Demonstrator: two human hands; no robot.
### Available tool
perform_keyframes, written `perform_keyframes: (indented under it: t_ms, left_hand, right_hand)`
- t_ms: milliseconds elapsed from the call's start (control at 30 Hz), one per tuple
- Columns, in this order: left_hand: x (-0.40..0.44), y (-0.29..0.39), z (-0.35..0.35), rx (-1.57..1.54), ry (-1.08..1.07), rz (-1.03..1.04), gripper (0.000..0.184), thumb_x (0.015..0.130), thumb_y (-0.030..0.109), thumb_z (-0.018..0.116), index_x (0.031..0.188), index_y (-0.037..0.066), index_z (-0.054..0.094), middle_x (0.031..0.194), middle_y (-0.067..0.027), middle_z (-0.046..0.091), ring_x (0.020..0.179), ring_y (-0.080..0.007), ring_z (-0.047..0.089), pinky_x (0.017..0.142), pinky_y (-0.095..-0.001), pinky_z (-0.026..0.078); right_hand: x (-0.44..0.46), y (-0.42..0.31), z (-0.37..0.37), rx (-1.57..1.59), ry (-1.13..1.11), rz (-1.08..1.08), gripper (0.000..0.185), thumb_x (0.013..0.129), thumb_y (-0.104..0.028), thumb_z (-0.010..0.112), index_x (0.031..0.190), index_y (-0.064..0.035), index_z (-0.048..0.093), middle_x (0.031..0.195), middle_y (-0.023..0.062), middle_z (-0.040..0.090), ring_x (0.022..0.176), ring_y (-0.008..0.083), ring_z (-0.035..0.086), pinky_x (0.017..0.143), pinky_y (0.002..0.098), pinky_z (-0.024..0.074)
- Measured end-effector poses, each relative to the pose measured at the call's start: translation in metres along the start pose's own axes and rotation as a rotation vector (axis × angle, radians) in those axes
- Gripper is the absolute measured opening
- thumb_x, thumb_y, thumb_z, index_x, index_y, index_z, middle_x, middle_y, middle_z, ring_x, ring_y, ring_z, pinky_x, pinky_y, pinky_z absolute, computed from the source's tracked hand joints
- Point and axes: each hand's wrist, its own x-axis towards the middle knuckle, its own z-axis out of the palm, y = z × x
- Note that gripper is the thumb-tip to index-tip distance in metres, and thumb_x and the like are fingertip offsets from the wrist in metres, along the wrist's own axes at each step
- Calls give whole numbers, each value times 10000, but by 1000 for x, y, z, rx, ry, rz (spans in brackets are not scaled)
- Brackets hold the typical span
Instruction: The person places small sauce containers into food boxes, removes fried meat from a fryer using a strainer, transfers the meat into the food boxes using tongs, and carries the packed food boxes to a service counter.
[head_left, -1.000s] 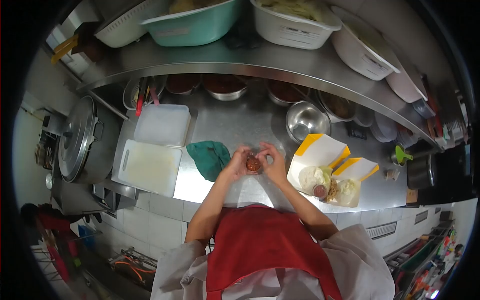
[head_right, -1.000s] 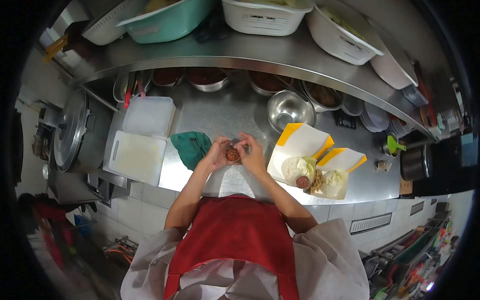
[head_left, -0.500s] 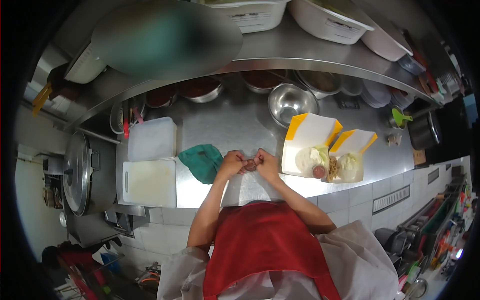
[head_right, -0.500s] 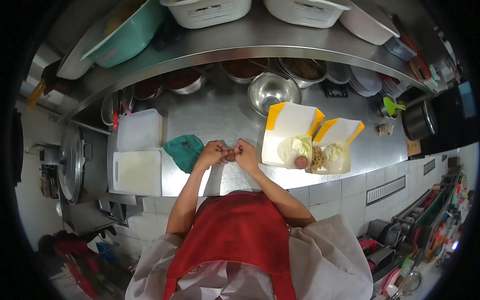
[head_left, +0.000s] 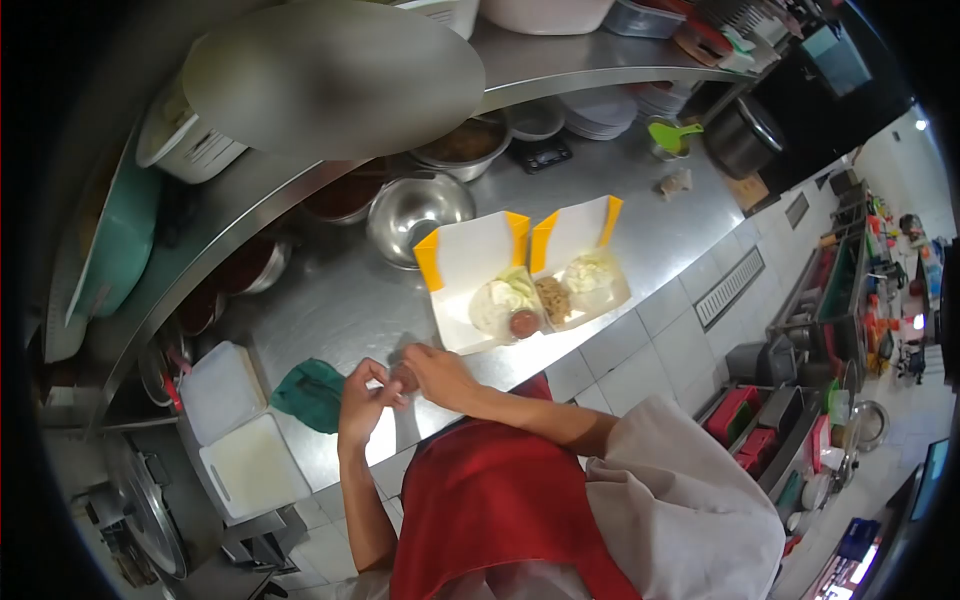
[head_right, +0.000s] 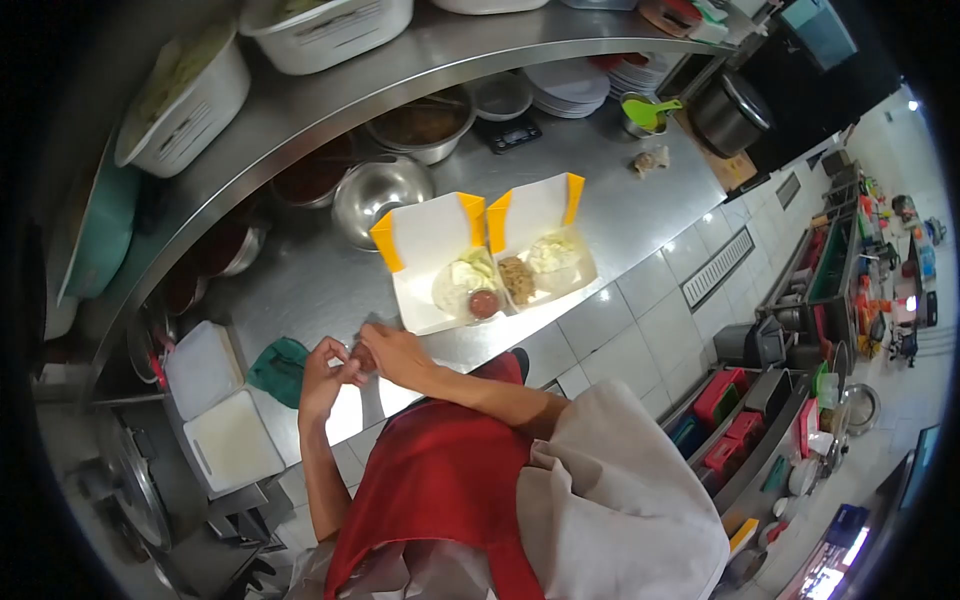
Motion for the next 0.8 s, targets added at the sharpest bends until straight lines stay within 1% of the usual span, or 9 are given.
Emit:
perform_keyframes:
  t_ms: [67,100,133,200,333,467,633,733,800]
  left_hand:
    - [-15,30,41,-108,-195,29,216,927,2,674,1087,27,530,978,-67,604,824,-192,705,683,-296,588]
    - [-17,39,60,-185,-311,44,253,945,37,675,1158,23,540,1000,-77,615,854,-194,703,720,-306,587]
    - [-12,36,74,-159,-393,76,297,965,84,669,1218,23,527,1030,-84,623,893,-195,697,752,-314,578]
    - [-14,34,101,-33,-457,124,296,1004,178,638,1236,17,549,1059,-98,656,968,-191,676,811,-326,550]
    - [-33,4,132,438,-189,106,223,1018,210,608,1126,16,619,968,-105,696,905,-178,674,800,-321,541]
    - [-53,-87,152,295,-74,-95,217,1039,221,568,1119,28,628,969,-89,701,870,-196,668,807,-336,537]
    - [-51,-247,219,285,220,245,175,1037,176,556,1102,35,635,1047,-90,658,1008,-203,635,897,-323,509]
    - [-58,-328,243,190,405,142,193,995,183,611,1131,47,631,1111,-121,639,1096,-268,623,938,-357,503]
    - [-74,-319,250,659,562,-232,283,975,273,623,1171,69,630,1168,-133,631,1149,-327,601,953,-419,503]
  right_hand:
    - [-22,-7,-62,35,106,-2,168,889,-74,567,1054,-43,563,900,177,621,804,395,646,668,480,513]
    - [-39,17,-86,-2,119,134,131,992,-115,506,960,-22,593,896,153,646,772,313,669,648,421,522]
    - [-50,16,-129,406,258,360,284,1075,-180,424,934,-8,601,855,127,685,734,228,681,652,365,528]
    - [-78,72,-197,-43,535,453,295,1090,-222,418,983,0,579,741,100,688,687,211,685,669,356,533]
    - [-117,163,-273,-286,640,469,172,1049,-160,501,980,-15,563,745,182,664,672,319,677,635,395,518]
    - [-131,196,-292,-257,485,519,143,1032,-155,526,1004,-21,567,777,221,657,733,400,676,664,446,516]
    - [-137,200,-305,-521,358,517,128,999,-153,585,1050,-36,586,823,210,652,763,382,675,651,466,502]
    - [-138,156,-331,-492,414,403,173,986,-170,604,1071,-21,581,922,197,655,788,386,669,655,463,510]
    - [-151,144,-328,-396,295,342,204,977,-169,615,1086,1,589,961,187,661,796,377,668,665,454,515]
